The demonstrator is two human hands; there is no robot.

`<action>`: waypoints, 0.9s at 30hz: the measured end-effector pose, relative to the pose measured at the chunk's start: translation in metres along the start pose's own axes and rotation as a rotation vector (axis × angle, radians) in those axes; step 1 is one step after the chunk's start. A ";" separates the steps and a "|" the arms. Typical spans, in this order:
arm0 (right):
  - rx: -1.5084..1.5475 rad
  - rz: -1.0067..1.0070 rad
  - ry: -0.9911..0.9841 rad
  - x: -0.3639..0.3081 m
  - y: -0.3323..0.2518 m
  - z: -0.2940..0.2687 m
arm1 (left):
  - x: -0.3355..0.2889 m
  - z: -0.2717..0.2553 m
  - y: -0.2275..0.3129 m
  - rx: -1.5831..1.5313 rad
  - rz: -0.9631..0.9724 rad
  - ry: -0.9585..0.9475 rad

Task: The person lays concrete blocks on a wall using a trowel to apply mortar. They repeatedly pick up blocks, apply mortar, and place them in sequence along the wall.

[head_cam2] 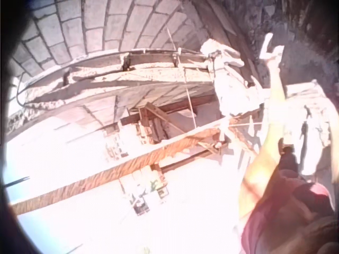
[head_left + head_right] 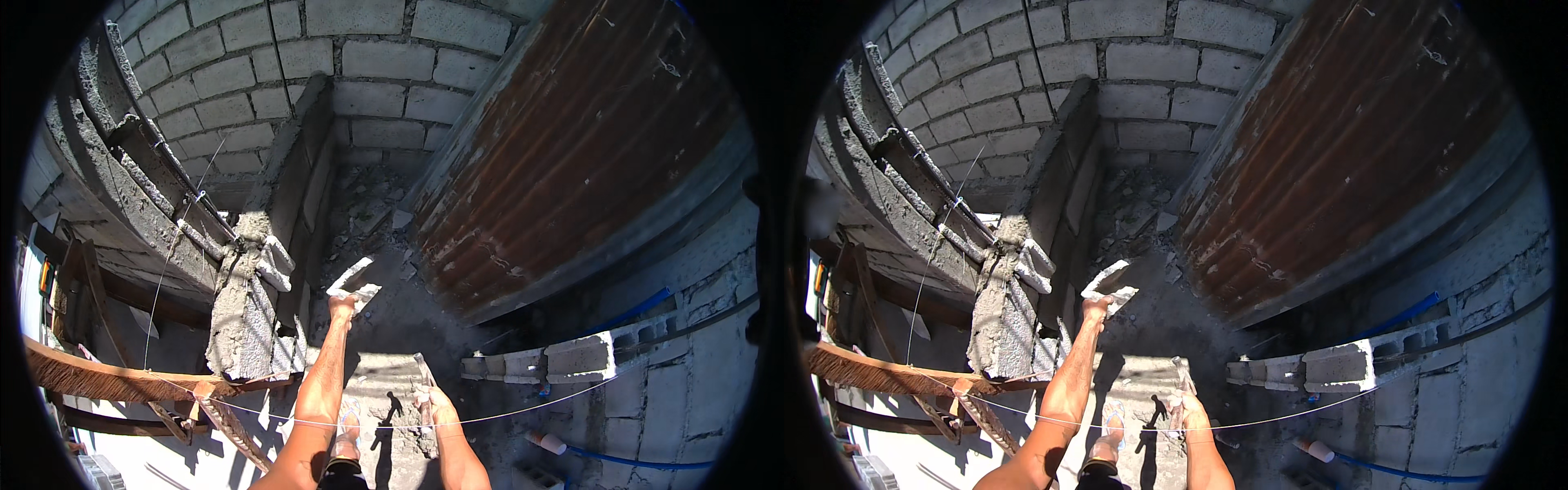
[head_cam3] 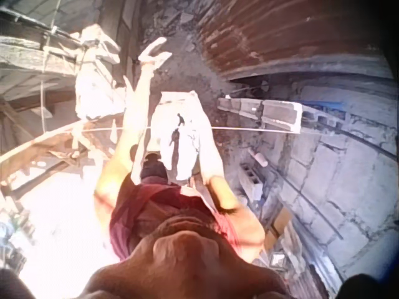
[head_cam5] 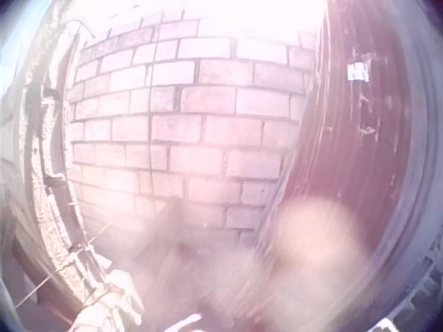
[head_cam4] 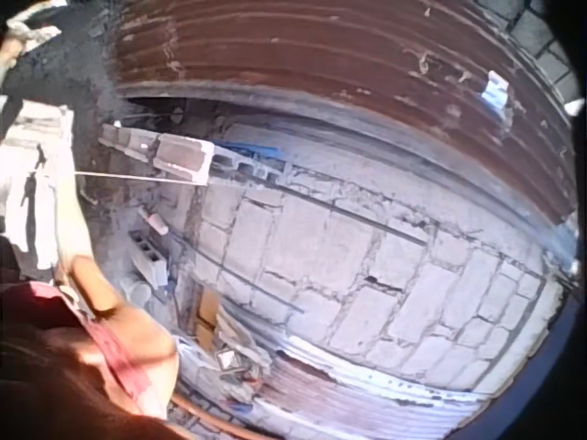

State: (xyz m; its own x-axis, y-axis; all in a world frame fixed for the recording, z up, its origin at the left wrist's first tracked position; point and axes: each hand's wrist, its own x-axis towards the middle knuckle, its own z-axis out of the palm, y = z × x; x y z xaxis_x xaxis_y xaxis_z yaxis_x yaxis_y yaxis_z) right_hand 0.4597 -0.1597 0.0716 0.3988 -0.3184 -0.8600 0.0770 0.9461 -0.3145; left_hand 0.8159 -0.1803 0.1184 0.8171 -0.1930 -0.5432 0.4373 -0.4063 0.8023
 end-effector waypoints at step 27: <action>0.325 -0.067 0.146 -0.098 0.093 -0.085 | -0.040 0.005 0.010 -0.630 -0.180 -0.046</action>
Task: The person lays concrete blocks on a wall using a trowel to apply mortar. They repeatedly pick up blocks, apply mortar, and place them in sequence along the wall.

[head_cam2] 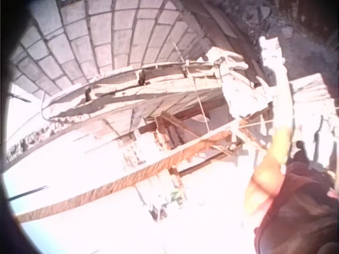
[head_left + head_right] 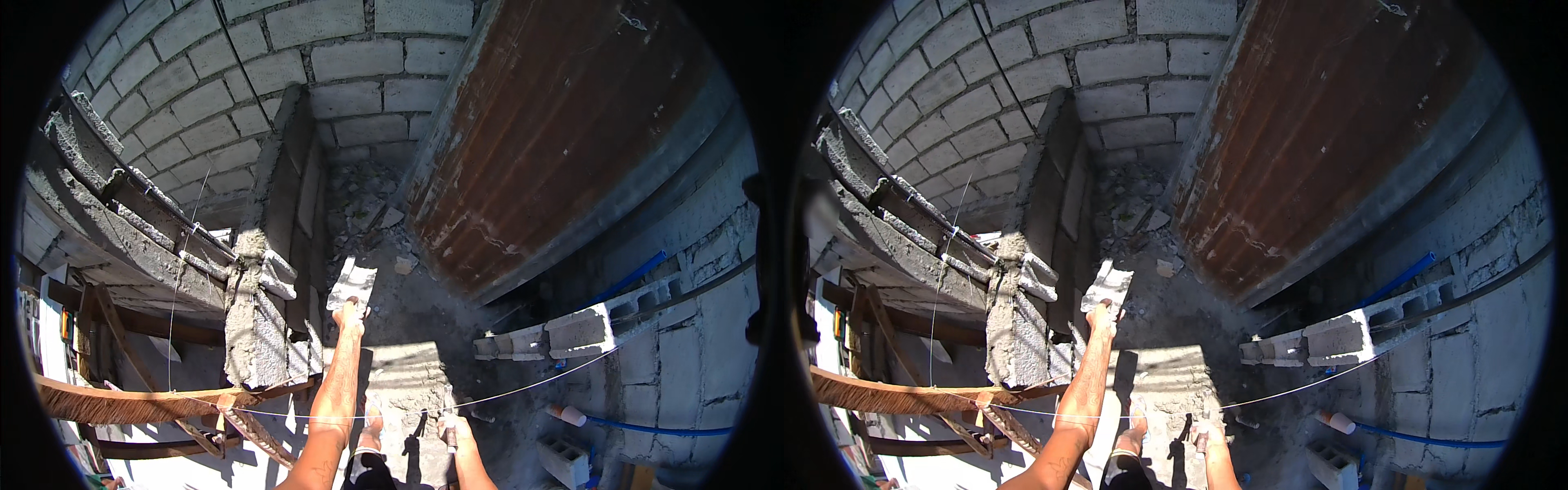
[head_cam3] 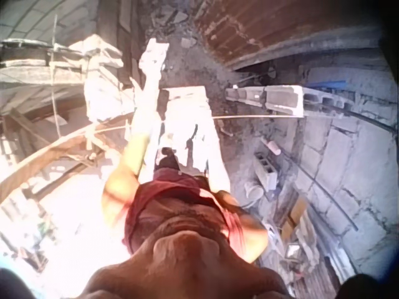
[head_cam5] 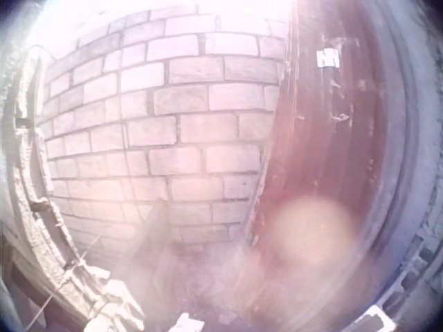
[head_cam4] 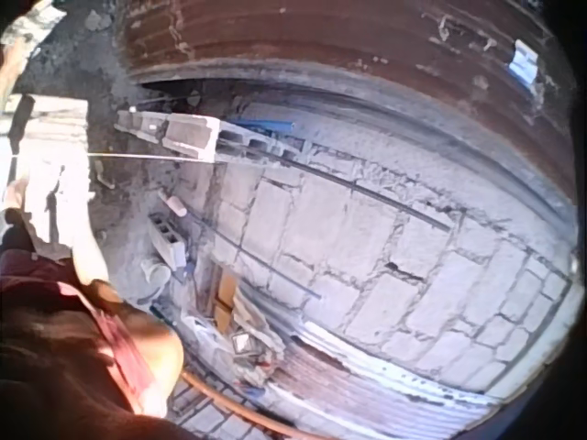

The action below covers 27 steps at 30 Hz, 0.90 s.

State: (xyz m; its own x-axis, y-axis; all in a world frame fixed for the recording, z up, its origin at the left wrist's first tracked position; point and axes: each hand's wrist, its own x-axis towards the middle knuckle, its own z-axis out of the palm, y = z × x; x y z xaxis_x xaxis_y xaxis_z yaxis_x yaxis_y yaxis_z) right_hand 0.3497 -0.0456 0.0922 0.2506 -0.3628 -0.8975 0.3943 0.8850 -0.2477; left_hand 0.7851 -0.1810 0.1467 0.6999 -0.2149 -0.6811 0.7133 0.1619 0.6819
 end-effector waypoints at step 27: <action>0.024 -0.009 0.112 -0.044 0.029 0.130 | -0.059 -0.104 0.014 0.754 0.497 -0.193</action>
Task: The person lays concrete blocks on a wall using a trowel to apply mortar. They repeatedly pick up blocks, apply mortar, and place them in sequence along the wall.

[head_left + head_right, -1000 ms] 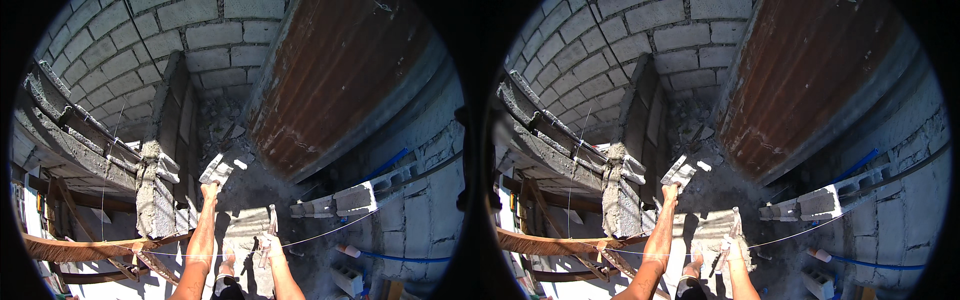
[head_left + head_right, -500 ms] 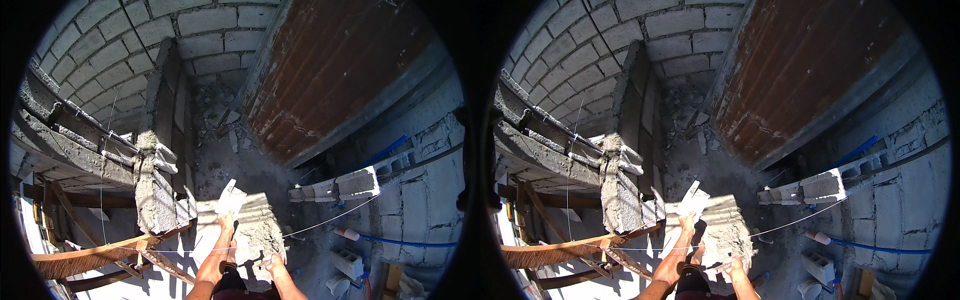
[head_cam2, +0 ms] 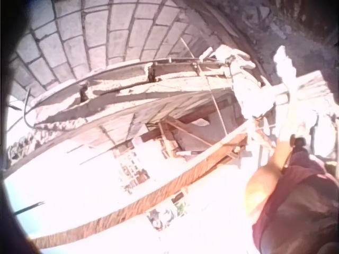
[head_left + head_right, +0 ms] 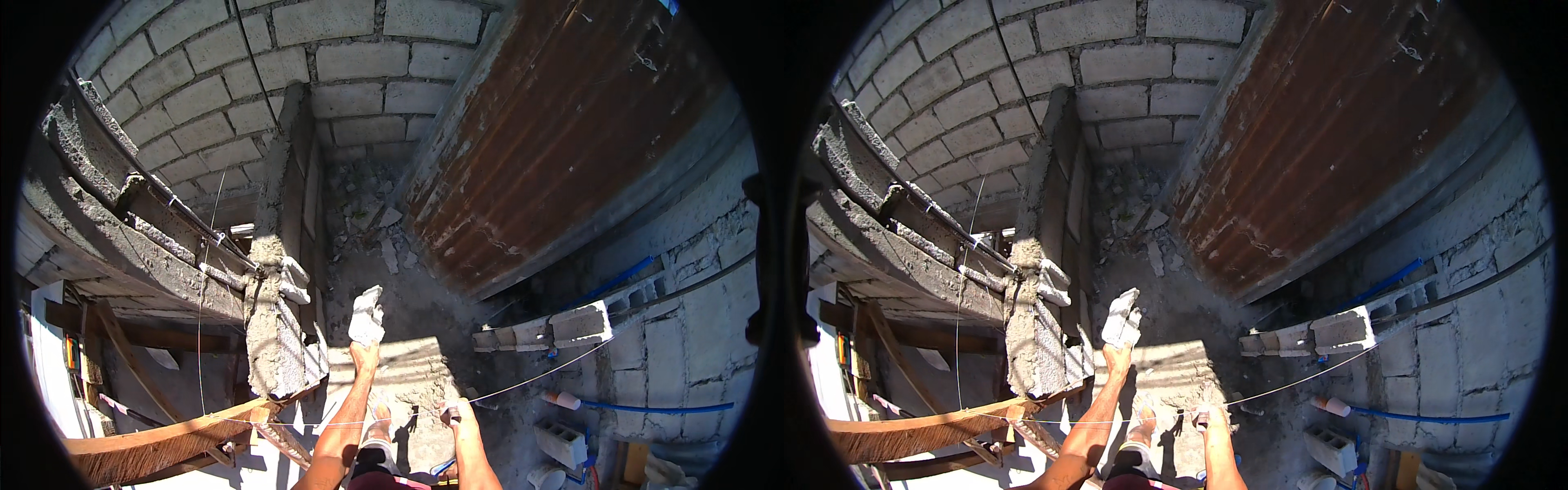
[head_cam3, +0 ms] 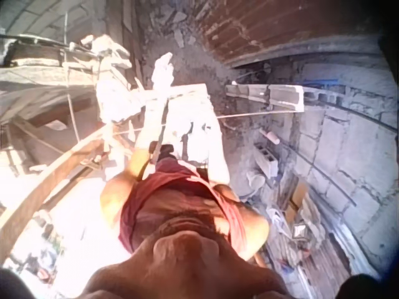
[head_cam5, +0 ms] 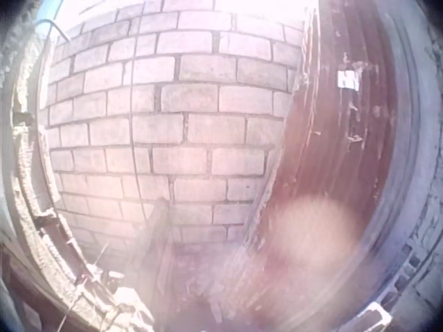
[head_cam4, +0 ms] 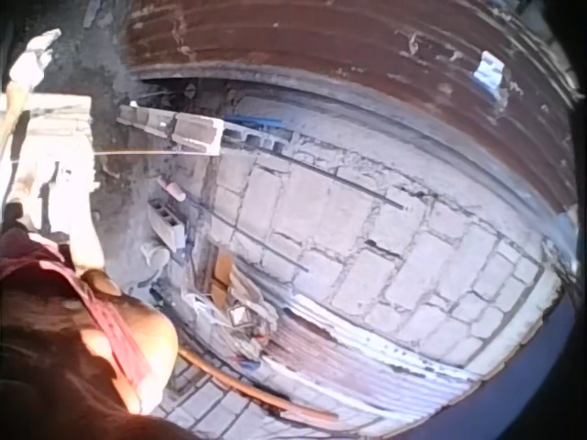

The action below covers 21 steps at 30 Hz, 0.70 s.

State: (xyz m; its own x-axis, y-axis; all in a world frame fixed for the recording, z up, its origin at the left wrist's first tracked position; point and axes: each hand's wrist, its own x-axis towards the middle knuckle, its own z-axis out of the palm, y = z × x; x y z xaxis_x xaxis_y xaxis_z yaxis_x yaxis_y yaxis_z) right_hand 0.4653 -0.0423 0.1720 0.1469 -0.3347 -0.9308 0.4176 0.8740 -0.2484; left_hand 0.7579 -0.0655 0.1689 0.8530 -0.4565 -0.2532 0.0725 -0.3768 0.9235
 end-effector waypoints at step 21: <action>-0.172 0.164 -0.306 -0.042 -0.008 0.079 | -0.043 -0.042 -0.045 0.149 -0.390 -0.135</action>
State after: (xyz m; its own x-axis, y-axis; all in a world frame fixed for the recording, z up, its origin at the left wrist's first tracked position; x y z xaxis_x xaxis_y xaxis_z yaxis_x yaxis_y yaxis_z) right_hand 0.5263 -0.0627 0.2344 0.4708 -0.2523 -0.8454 0.2132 0.9624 -0.1684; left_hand 0.7397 0.0047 0.1503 0.7004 -0.3548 -0.6193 0.2918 -0.6495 0.7021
